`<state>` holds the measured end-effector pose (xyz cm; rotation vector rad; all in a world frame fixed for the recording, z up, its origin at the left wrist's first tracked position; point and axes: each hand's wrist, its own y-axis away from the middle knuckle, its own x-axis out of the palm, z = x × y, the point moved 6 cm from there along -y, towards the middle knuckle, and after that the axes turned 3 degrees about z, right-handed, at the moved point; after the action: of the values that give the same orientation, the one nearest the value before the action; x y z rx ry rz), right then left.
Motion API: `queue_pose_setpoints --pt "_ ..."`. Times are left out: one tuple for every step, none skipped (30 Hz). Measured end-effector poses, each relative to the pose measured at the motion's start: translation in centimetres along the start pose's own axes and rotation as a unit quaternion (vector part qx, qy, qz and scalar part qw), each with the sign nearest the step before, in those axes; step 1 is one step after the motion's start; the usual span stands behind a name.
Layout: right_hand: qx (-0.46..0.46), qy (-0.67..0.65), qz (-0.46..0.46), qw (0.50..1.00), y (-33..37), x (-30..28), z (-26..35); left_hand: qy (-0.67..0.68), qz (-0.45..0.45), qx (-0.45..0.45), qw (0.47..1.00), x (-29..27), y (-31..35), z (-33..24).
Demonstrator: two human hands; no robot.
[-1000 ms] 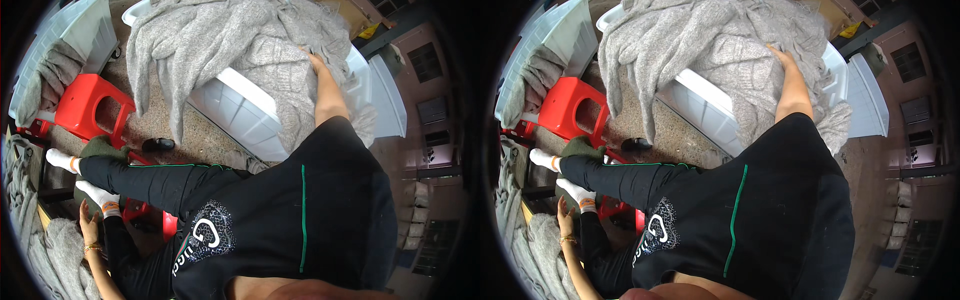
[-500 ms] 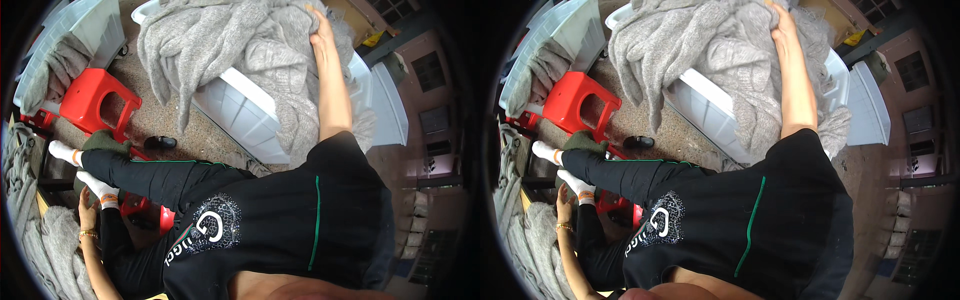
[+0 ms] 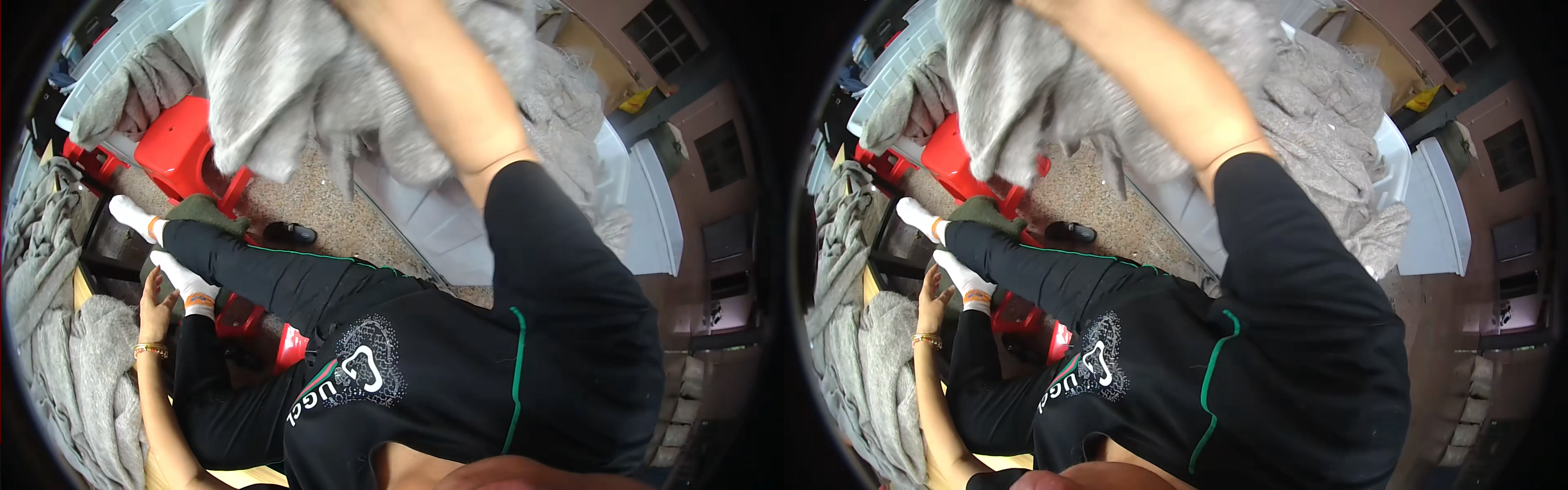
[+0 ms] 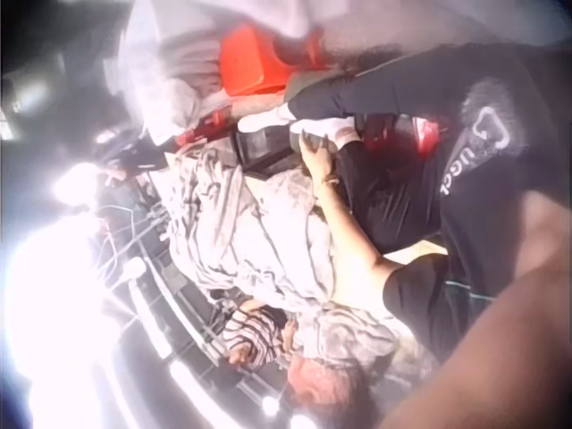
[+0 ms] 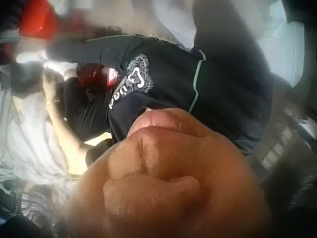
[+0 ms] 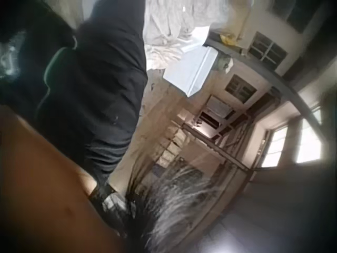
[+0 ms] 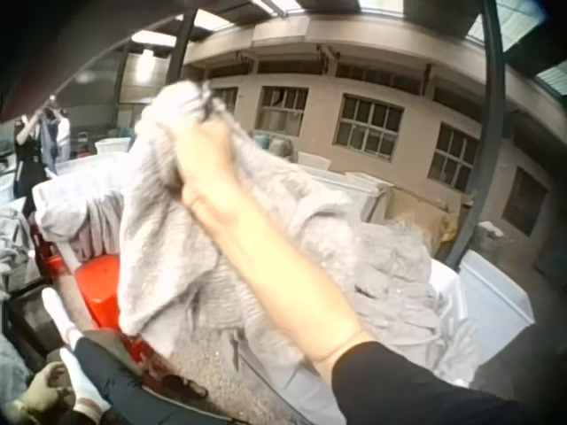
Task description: Trimming excess threads from a grey knitted garment using small thread snips.
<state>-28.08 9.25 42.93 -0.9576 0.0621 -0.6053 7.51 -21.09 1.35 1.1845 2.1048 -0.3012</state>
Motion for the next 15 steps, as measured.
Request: queue_pose_setpoints --pt "-0.004 0.075 -0.043 0.996 1.3 0.6 -1.9 0.004 0.003 0.003 1.0 0.1 -0.1 0.0" --pt "0.061 0.12 -0.089 0.987 2.5 1.0 -4.3 0.002 0.005 0.0 1.0 0.2 0.0 -0.5" --pt "0.125 0.165 -0.136 0.969 3.9 0.8 -6.6 0.0 0.008 -0.002 1.0 0.3 -0.1 -1.2" --pt "0.128 0.174 -0.092 0.972 5.7 1.2 -10.2 0.0 0.002 -0.009 1.0 -0.2 0.5 -1.0" --pt "0.135 0.169 -0.04 0.976 8.0 2.2 -15.2 0.019 0.003 -0.031 0.999 -1.0 2.4 0.1" --pt "0.222 0.148 0.004 0.964 11.0 2.4 -20.0 0.038 0.012 -0.046 0.998 -1.4 3.4 1.0" --pt "0.25 0.141 0.0 0.958 13.5 1.7 -21.5 0.039 0.011 -0.045 0.998 -1.4 3.3 0.7" --pt "0.298 0.216 0.04 0.929 15.2 -0.3 -22.5 0.039 0.012 -0.04 0.998 -0.8 1.9 -0.2" --pt "0.375 0.24 0.099 0.89 17.0 -1.1 -22.9 0.039 0.008 -0.045 0.998 -0.5 1.5 -0.3" --pt "0.385 0.255 0.108 0.881 18.3 -1.8 -23.1 0.04 0.013 -0.046 0.998 -0.3 1.2 0.0" --pt "0.393 0.27 0.114 0.871 19.6 -2.7 -23.3 0.042 0.016 -0.045 0.998 -0.1 0.9 0.0" --pt "0.398 0.291 0.126 0.861 20.4 -3.7 -23.4 0.045 0.025 -0.042 0.998 0.2 0.6 0.0" --pt "0.403 0.312 0.137 0.849 21.0 -4.8 -23.2 0.047 0.036 -0.039 0.998 0.5 0.0 -0.1" --pt "0.409 0.279 0.146 0.856 21.4 -3.8 -21.9 0.058 0.041 -0.052 0.996 0.3 0.7 0.7" --pt "0.432 0.307 0.171 0.831 21.7 -3.5 -20.5 0.059 0.039 -0.062 0.996 0.3 1.3 1.5"
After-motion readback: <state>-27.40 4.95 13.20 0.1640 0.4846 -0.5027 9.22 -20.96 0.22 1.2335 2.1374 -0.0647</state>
